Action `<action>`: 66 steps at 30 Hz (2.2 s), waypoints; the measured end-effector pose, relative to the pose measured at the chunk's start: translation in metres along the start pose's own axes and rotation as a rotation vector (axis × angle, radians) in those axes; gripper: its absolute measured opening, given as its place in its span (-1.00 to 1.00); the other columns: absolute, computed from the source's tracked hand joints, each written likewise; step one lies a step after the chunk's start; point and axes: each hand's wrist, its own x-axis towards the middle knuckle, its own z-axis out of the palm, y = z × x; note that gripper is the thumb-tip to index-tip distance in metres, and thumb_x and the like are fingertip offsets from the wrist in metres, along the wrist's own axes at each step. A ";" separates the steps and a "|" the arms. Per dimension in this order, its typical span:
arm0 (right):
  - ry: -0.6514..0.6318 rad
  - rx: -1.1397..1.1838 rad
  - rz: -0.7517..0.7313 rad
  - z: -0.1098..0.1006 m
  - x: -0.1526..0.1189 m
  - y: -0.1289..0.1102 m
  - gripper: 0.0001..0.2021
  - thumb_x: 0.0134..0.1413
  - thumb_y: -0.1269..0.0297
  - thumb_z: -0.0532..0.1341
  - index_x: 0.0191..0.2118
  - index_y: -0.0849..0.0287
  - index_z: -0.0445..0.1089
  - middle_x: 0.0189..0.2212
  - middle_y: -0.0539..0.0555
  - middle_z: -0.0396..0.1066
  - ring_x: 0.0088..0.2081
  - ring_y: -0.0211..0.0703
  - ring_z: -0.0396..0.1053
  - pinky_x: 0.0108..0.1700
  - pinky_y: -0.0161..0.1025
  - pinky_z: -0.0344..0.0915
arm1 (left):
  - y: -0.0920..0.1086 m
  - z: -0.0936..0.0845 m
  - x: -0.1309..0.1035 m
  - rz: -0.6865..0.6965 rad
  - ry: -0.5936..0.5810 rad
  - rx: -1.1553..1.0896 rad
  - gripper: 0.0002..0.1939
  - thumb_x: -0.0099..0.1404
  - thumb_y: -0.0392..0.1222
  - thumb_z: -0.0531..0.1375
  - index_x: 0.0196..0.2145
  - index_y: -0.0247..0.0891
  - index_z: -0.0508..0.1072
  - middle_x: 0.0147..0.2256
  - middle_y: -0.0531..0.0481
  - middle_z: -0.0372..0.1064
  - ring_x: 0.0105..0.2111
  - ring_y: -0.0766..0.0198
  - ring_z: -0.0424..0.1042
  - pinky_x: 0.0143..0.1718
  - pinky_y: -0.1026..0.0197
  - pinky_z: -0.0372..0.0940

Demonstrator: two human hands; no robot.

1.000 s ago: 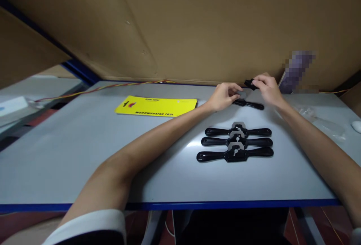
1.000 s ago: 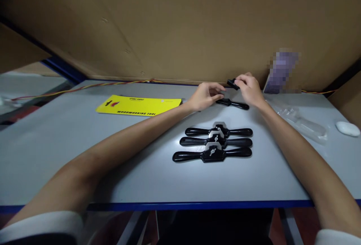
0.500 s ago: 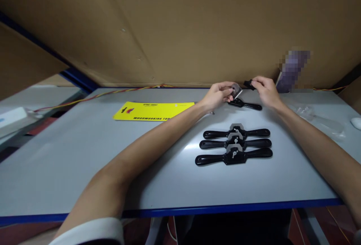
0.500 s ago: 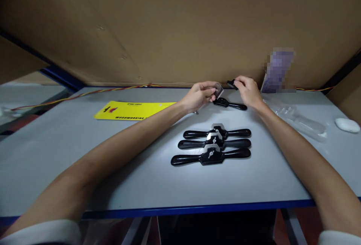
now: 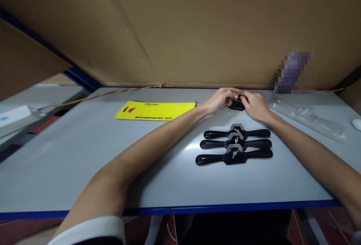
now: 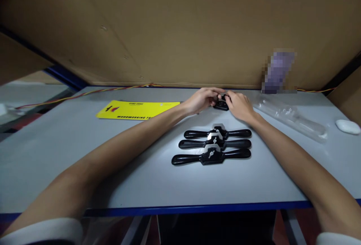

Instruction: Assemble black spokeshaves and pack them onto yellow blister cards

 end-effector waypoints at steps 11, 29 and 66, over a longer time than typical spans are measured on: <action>0.284 0.532 0.262 0.000 -0.003 0.010 -0.77 0.17 0.05 0.10 -0.40 0.05 0.33 -0.56 -0.04 0.38 -0.45 -0.06 0.43 -0.27 -0.14 0.28 | 0.000 -0.008 -0.007 0.345 -0.136 0.638 -0.38 0.17 -0.26 0.31 0.20 -0.35 0.43 -0.29 -0.04 0.55 -0.34 0.24 0.50 -0.16 0.17 0.38; 0.098 0.090 -0.382 0.001 -0.023 -0.006 -0.72 0.42 0.24 0.05 -0.03 0.13 0.50 -0.20 0.20 0.56 -0.15 0.08 0.47 -0.02 -0.01 0.33 | 0.056 -0.049 -0.029 0.219 -0.004 1.151 -0.53 0.29 0.03 0.22 -0.69 -0.25 0.37 -0.72 0.11 0.05 -0.62 0.37 0.01 -0.48 0.20 -0.04; 0.280 0.223 -0.247 -0.003 -0.025 -0.010 -0.78 0.35 0.14 0.09 -0.22 0.07 0.44 -0.35 0.09 0.53 -0.37 -0.07 0.41 -0.21 -0.14 0.32 | 0.009 -0.020 -0.028 0.543 0.008 0.923 -0.71 0.26 0.01 0.27 -0.16 -0.21 0.56 -0.33 -0.06 0.39 -0.33 0.15 0.33 -0.17 0.15 0.23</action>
